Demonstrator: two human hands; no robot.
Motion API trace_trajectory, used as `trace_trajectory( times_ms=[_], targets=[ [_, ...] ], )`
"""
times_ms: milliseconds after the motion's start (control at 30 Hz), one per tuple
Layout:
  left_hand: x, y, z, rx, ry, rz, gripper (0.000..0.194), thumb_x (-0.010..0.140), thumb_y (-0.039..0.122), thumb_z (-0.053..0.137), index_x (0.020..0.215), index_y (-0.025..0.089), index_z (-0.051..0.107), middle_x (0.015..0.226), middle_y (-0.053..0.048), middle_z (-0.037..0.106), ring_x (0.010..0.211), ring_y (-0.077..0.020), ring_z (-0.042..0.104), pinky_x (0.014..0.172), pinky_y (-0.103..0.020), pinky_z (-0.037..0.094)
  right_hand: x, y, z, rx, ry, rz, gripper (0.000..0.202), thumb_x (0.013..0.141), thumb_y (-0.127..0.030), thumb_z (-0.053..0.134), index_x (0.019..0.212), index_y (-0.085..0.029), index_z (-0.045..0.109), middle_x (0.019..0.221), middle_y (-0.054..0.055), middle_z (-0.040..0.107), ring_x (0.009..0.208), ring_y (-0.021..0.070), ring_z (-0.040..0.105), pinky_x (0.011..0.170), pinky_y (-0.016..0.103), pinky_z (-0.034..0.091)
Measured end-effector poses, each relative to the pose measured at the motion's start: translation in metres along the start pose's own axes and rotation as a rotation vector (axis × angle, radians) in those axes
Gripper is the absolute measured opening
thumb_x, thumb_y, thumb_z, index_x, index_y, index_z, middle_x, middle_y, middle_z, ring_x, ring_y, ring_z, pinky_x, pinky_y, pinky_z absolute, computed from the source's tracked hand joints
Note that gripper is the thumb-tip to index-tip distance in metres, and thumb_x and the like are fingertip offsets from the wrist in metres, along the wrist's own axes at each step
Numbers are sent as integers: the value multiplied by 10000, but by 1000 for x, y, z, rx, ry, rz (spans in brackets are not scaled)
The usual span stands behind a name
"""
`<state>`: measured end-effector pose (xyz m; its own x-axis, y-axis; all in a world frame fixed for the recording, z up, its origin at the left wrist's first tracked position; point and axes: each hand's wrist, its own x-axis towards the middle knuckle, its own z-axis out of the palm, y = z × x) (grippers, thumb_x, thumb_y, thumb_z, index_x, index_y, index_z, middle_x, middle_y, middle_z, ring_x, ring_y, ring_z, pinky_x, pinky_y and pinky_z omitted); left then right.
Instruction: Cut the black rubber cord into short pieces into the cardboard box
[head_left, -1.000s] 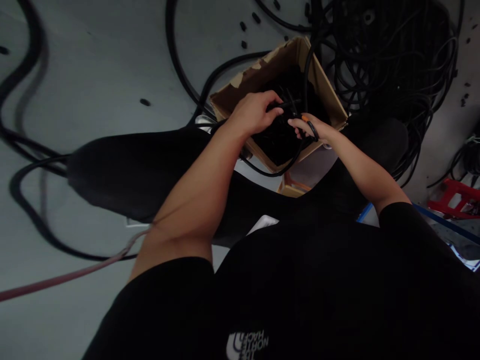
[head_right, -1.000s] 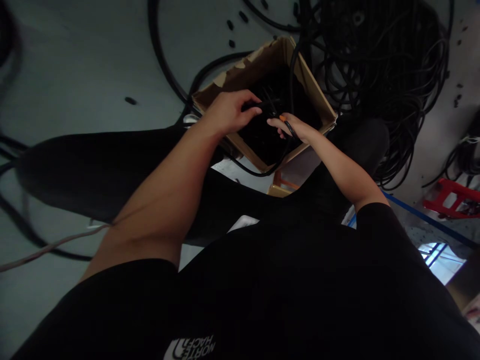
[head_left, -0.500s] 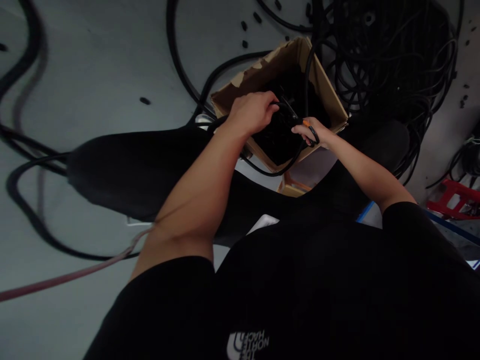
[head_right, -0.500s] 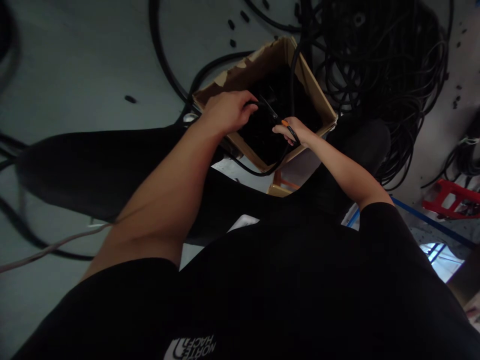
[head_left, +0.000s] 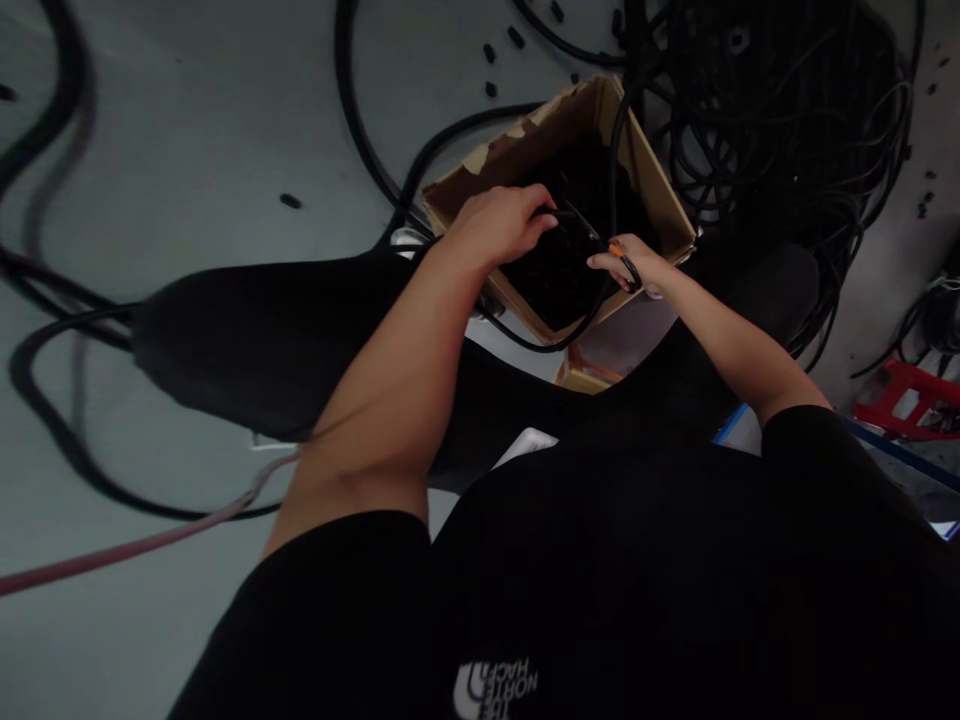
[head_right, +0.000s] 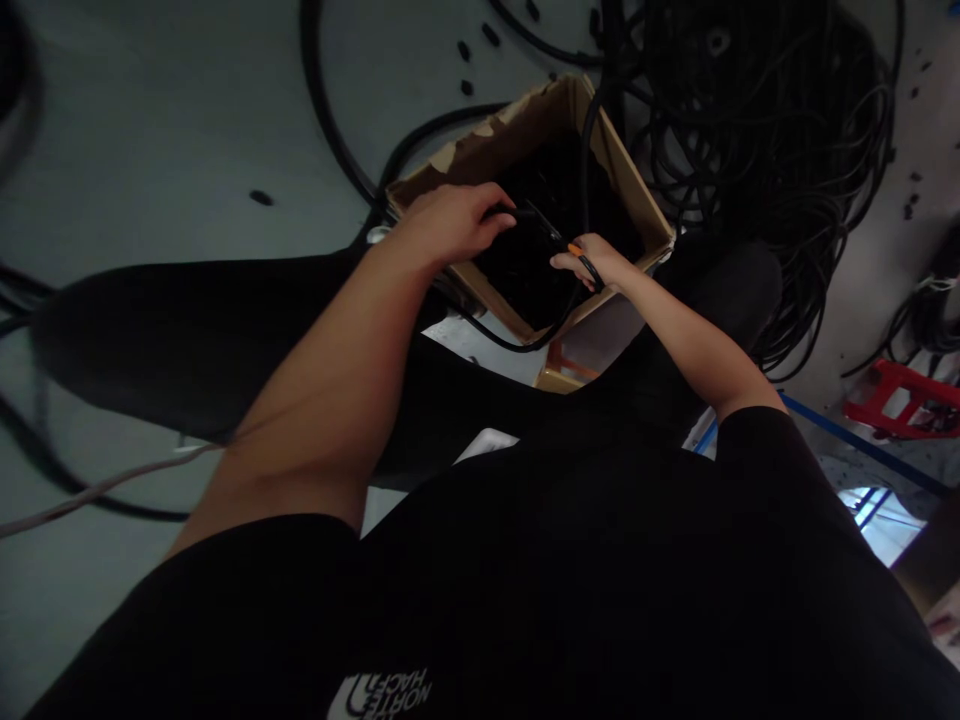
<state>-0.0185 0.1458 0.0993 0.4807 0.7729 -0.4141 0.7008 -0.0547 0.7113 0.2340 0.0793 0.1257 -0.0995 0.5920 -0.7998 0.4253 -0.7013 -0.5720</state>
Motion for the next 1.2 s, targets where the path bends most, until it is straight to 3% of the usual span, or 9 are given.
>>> trace_trajectory(
  times_ms=[100,267,433,567,700,867,1000,1200],
  targets=[
    [0,2,1,-87,47,50,450,994,569,802,1376,332,799,1235,-112,895,1475,-480,758,1240,-609,587,2,7,0,-3,3,-12,510,1047,-293,943,881,-293,461,561,-76,507,482,123,447,418,224,367],
    [-1,10,1,-134,100,18,510,1020,609,796,1462,359,751,1315,-130,875,1483,-485,750,1287,-638,590,7,16,2,88,-72,-61,287,1050,-244,837,943,-259,571,806,5,707,746,164,701,607,231,565],
    [1,13,7,-158,66,43,517,1025,578,815,1477,335,753,1296,-132,872,1528,-486,724,1333,-619,554,13,15,10,92,-95,-165,320,966,-274,904,992,-261,585,862,-2,690,891,190,717,737,254,623],
    [1,15,13,-109,32,30,495,1035,486,809,1484,280,773,1289,-138,880,1501,-458,753,1317,-566,568,17,7,17,38,-50,-163,395,972,-313,928,1001,-272,536,842,-13,643,869,194,679,715,256,596],
    [-1,23,13,32,-9,-59,507,1077,410,745,1542,209,764,1418,-173,870,1519,-435,754,1313,-526,575,23,3,19,12,-47,-210,427,1008,-318,919,971,-270,496,816,-26,599,814,174,628,707,256,581],
    [-5,30,13,83,-15,-84,511,1108,395,722,1583,212,769,1483,-186,852,1523,-441,757,1298,-515,579,30,5,19,12,-56,-204,421,1043,-316,910,965,-268,498,815,-21,605,809,176,629,680,245,574],
    [-4,28,11,83,-8,-72,501,1125,423,703,1592,255,772,1502,-168,849,1528,-444,754,1283,-506,575,32,6,19,32,-23,-132,469,1070,-416,923,975,-281,484,787,-31,596,729,171,620,578,226,522],
    [-6,31,5,94,-12,-108,545,1134,474,668,1626,252,746,1523,-184,838,1529,-455,744,1275,-528,556,31,10,20,61,-9,-101,529,1136,-573,874,984,-296,450,658,-88,447,546,133,433,425,206,378]
  ],
)
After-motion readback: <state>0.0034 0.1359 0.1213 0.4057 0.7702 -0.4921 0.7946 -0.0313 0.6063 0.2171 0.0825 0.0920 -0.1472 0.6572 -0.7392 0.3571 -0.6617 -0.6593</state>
